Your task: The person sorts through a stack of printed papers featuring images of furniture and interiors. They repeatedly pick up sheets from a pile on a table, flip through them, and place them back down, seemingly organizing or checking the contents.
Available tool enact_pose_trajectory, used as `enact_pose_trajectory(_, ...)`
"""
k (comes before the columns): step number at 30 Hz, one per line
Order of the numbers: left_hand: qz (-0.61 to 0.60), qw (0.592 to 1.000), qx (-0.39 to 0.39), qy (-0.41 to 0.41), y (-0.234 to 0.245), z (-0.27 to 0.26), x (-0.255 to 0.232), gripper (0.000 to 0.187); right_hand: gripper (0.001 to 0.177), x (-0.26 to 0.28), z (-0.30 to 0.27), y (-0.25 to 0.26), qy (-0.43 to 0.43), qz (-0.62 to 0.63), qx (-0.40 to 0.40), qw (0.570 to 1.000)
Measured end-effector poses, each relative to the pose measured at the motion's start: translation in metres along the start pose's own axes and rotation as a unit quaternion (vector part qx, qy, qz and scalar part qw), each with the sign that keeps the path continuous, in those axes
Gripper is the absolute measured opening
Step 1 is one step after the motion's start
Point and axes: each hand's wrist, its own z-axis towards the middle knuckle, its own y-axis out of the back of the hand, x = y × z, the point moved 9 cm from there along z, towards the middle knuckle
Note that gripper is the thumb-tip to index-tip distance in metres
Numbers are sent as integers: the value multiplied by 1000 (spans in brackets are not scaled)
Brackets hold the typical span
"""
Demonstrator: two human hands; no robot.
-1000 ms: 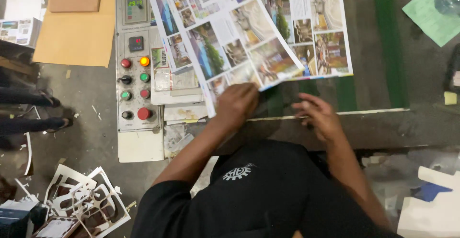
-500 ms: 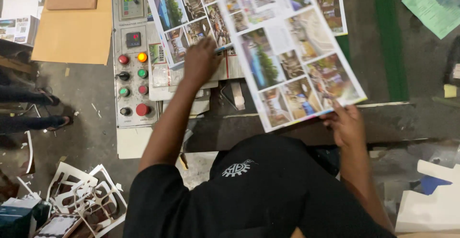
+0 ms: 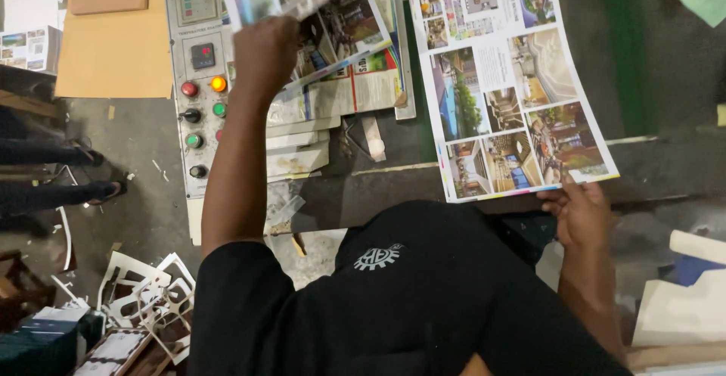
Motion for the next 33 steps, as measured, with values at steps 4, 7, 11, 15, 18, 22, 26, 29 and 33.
enact_pose_trajectory(4, 19, 997, -76, 20, 23, -20, -36, 14, 17, 4, -7, -12, 1, -5, -13, 1000)
enact_pose_trajectory(7, 31, 998, -60, -1, 15, -41, -74, 13, 19, 3, -6, -21, 15, -2, 7, 1000)
enact_pose_trajectory(11, -39, 999, -33, 16, 10, -56, -99, 8, 18, 2, 8, -47, -2, -12, 17, 1000)
enact_pose_trajectory(15, -89, 994, -56, 23, 27, -59, -110, 3, 19, 13, 39, -77, 7, -69, 24, 997)
enact_pose_trajectory(18, -114, 989, -93, 4, 40, -56, -113, 8, 23, 24, 61, -87, 16, -65, 24, 997)
enact_pose_trajectory(22, -107, 993, -43, 31, 39, -60, -124, 5, 31, 35, 55, -96, 4, -90, 39, 995)
enact_pose_trajectory(26, -182, 982, -52, -18, 39, -67, -169, 13, 46, 25, 29, -118, -12, -113, 57, 992)
enact_pose_trajectory(29, -228, 971, -12, -73, 13, -74, -220, 15, 45, 18, 8, -170, -27, -129, 149, 980)
enact_pose_trajectory(33, -232, 964, 16, -128, -4, -73, -265, 18, 30, -5, 8, -209, -69, -66, 235, 967)
